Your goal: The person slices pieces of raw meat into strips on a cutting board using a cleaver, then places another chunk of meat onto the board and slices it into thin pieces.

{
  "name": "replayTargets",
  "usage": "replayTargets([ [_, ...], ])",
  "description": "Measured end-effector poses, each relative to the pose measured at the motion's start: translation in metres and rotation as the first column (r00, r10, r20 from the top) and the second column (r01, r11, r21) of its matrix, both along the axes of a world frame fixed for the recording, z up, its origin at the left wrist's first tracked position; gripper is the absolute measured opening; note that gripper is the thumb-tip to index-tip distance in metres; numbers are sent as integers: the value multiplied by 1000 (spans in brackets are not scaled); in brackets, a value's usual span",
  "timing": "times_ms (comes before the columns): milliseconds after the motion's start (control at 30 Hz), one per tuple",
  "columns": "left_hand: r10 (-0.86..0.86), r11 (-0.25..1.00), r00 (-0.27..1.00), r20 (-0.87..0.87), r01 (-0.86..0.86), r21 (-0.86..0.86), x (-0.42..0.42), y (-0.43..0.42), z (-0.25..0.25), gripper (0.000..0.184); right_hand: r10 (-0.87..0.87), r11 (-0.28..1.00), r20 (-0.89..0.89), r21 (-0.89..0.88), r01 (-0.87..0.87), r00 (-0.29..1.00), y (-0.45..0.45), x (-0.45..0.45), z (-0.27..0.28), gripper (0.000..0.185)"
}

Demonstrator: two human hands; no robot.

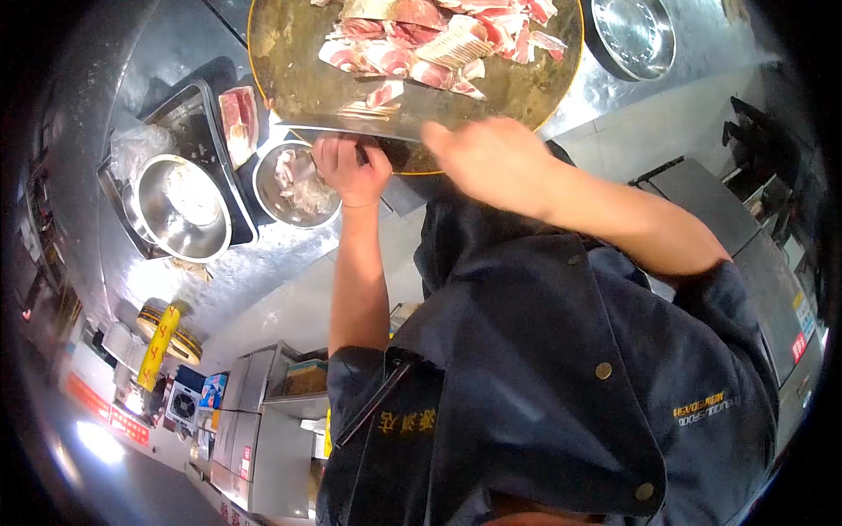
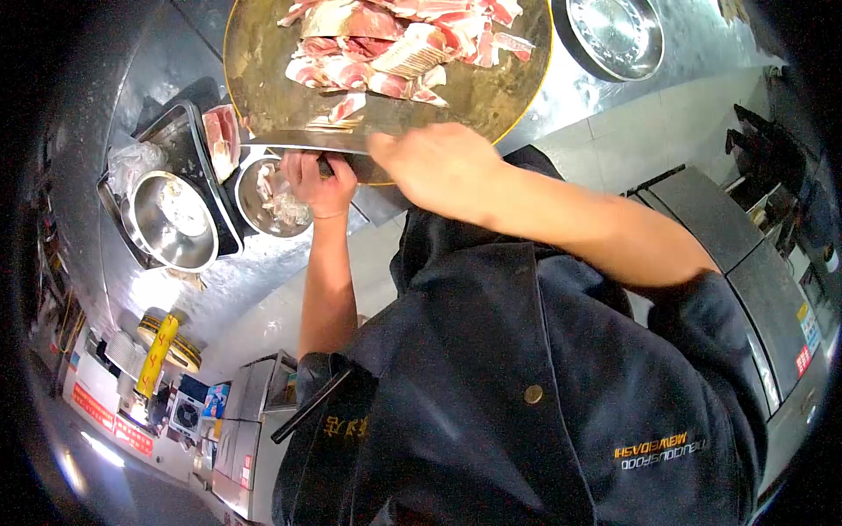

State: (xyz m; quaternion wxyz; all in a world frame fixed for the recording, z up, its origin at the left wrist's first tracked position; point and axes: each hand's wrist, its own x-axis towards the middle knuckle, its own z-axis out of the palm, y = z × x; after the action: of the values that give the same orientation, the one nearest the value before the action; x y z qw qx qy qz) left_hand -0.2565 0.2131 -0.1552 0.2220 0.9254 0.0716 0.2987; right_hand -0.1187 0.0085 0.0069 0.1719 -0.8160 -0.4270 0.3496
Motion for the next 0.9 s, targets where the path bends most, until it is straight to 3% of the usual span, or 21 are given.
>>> replayTargets([
  [67, 1, 1000, 1000, -24, -1, 18, -2, 5, -3, 18, -9, 999, 28, 46, 8, 1000, 19, -8, -37, 18],
  [167, 35, 999, 999, 37, -36, 13, 0, 2, -2, 19, -39, 990, 81, 137, 28, 996, 23, -8, -41, 18],
  [333, 54, 998, 996, 69, -55, 16, 3, -2, -3, 29, 32, 999, 62, -27, -31, 998, -4, -1, 7, 17],
  [433, 53, 998, 999, -3, -53, -32, 1, -2, 3, 29, 30, 999, 114, -44, -26, 993, -22, -2, 19, 17],
  [500, 14, 999, 1000, 15, -13, -42, 1, 3, -2, 28, 19, 999, 101, -44, -14, 995, -14, -3, 5, 16],
  [633, 39, 999, 999, 18, -39, 1, -2, 6, -4, 15, 10, 992, 127, 127, -26, 992, 24, -8, -45, 18],
  [833, 103, 994, 993, 55, -100, -41, -3, -3, -9, 15, 35, 999, 36, -10, -35, 999, 3, 4, 5, 20],
  [900, 89, 994, 995, 38, -86, -61, -6, -2, -8, 32, 50, 991, 46, -123, -44, 998, -12, 0, 14, 28],
])
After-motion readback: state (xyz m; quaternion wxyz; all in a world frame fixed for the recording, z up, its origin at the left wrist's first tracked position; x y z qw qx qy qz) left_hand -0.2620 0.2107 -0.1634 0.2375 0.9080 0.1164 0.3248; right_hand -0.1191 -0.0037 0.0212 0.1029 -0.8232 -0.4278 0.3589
